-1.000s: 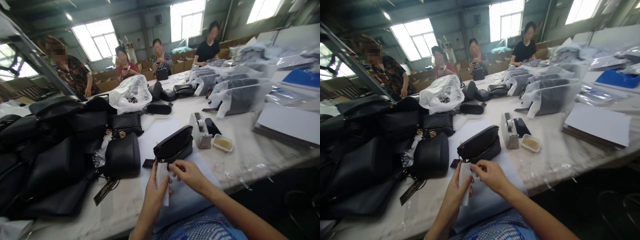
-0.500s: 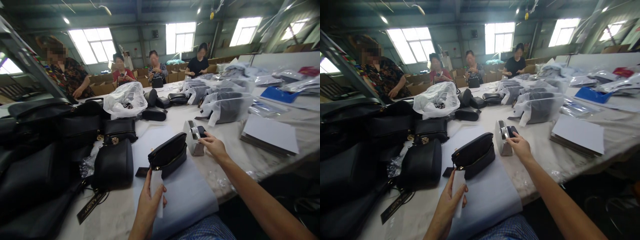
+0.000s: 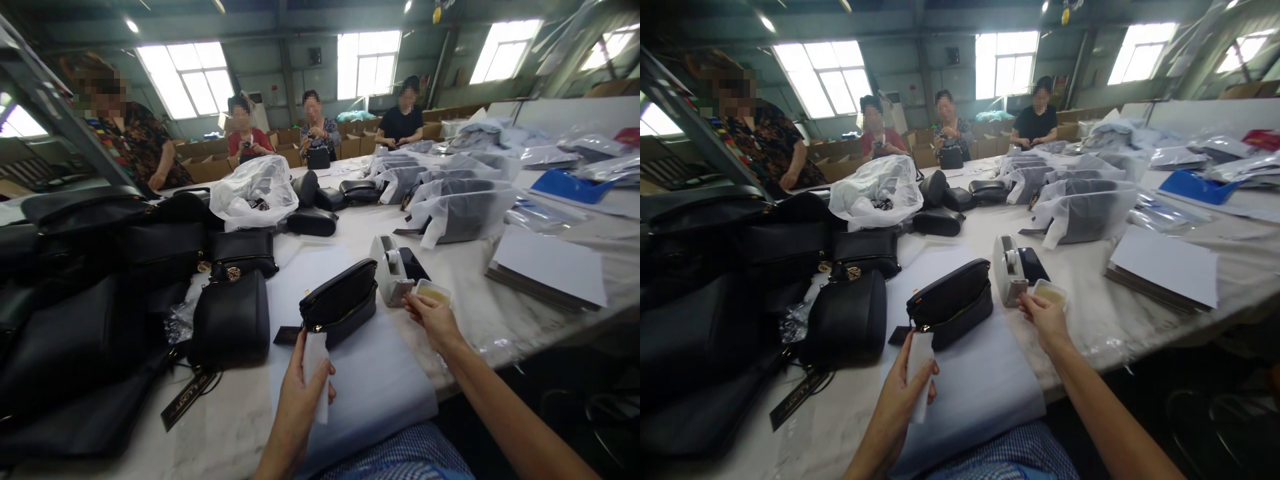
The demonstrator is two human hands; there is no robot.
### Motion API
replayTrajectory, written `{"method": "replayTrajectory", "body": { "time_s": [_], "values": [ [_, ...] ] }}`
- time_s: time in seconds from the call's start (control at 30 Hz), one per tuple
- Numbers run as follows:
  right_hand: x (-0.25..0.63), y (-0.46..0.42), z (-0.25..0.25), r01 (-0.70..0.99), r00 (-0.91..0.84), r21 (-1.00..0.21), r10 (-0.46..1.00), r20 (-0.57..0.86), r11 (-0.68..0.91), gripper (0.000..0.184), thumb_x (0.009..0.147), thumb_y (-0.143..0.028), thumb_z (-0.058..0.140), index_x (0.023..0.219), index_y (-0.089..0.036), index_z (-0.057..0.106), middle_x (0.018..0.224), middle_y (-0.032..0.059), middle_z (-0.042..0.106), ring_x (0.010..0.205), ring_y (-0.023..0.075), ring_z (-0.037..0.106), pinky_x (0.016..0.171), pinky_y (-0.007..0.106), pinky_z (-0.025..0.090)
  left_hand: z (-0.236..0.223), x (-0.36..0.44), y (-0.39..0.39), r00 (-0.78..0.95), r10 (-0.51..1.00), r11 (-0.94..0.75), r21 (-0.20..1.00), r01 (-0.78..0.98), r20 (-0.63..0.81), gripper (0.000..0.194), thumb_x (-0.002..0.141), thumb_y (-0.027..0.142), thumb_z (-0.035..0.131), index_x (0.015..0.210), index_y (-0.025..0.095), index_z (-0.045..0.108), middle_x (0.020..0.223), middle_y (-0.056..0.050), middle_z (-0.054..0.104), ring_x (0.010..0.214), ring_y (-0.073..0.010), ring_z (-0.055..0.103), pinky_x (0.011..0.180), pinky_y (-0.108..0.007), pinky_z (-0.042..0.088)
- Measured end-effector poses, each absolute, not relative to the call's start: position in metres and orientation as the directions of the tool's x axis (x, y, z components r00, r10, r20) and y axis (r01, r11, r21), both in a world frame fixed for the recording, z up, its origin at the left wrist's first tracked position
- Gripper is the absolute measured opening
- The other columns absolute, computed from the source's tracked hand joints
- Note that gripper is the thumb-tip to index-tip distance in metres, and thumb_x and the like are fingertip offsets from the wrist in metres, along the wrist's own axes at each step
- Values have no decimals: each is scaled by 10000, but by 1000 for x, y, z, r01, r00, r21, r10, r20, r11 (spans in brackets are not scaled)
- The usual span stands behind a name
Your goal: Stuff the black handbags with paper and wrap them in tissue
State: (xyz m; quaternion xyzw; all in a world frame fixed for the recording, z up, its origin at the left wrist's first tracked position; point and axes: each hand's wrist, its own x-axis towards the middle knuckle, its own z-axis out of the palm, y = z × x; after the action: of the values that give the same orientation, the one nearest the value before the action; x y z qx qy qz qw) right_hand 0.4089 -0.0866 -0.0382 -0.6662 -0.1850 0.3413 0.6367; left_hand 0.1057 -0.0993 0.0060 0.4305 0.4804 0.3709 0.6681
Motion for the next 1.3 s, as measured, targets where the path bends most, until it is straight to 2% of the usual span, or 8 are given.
{"method": "replayTrajectory", "body": {
  "time_s": [0.13, 0.23, 0.37, 0.47, 0.67, 0.87, 1.13, 1.3],
  "values": [
    [381, -104, -29, 17, 601, -990, 792, -104, -143, 415, 660, -519, 790, 829, -142, 740, 791, 103, 716, 649, 175, 602, 550, 280, 498, 9, 105, -100, 271, 909, 354, 930, -97, -318, 941, 784, 453, 713, 1520, 242, 165, 775, -4, 609, 514, -108, 546, 492, -228, 463],
    [340, -118, -3, 176, 312, -981, 950, -27, -86, 361, 788, -518, 693, 842, -163, 733, 756, 75, 701, 667, 177, 601, 611, 289, 500, 10, 106, -101, 270, 915, 338, 935, -109, -299, 899, 798, 445, 704, 1514, 249, 196, 780, -5, 611, 514, -101, 543, 493, -219, 461],
    [290, -117, 28, 190, -42, -982, 999, 0, 7, 322, 847, -493, 633, 805, -185, 717, 721, 42, 685, 696, 178, 614, 645, 277, 489, 7, 104, -102, 281, 921, 310, 944, -108, -270, 865, 826, 451, 675, 1516, 254, 192, 792, -7, 616, 526, -101, 547, 502, -219, 468],
    [269, -103, 34, 214, -137, -974, 989, 45, 74, 296, 861, -445, 618, 756, -184, 707, 715, 33, 691, 695, 174, 619, 647, 265, 475, 3, 102, -102, 302, 917, 306, 945, -118, -259, 852, 832, 474, 666, 1514, 277, 194, 819, -11, 623, 542, -104, 561, 505, -216, 464],
    [258, -82, 18, 358, -116, -933, 993, -12, 30, 325, 855, -428, 608, 655, -185, 690, 591, 12, 673, 571, 158, 599, 543, 247, 420, -1, 102, -100, 303, 916, 316, 938, -142, -262, 876, 845, 439, 663, 1524, 267, 137, 804, -7, 625, 538, -108, 560, 502, -223, 466],
    [262, -78, 14, 596, -20, -801, 999, 42, 46, 395, 826, -518, 624, 591, -209, 697, 539, 9, 644, 518, 146, 545, 495, 261, 335, 0, 100, -99, 317, 909, 329, 933, -147, -270, 844, 853, 391, 659, 1521, 268, 159, 795, -4, 621, 530, -101, 553, 499, -216, 454],
    [273, -74, -29, 280, -103, -876, 895, -434, -393, 587, 726, -716, 609, 545, -158, 607, 453, 6, 541, 399, 103, 449, 423, 231, 332, 14, 90, -98, 470, 847, 412, 864, -290, -247, 728, 867, 358, 647, 1484, 255, 274, 809, 8, 577, 497, -47, 486, 463, -154, 370],
    [270, -97, -24, 307, 44, -921, 971, -237, -239, 515, 834, -627, 539, 664, -158, 667, 572, 29, 632, 496, 137, 546, 493, 242, 414, 14, 90, -99, 450, 856, 405, 871, -278, -255, 706, 868, 340, 651, 1472, 249, 296, 826, 2, 586, 507, -47, 492, 473, -154, 384]
  ]
}}
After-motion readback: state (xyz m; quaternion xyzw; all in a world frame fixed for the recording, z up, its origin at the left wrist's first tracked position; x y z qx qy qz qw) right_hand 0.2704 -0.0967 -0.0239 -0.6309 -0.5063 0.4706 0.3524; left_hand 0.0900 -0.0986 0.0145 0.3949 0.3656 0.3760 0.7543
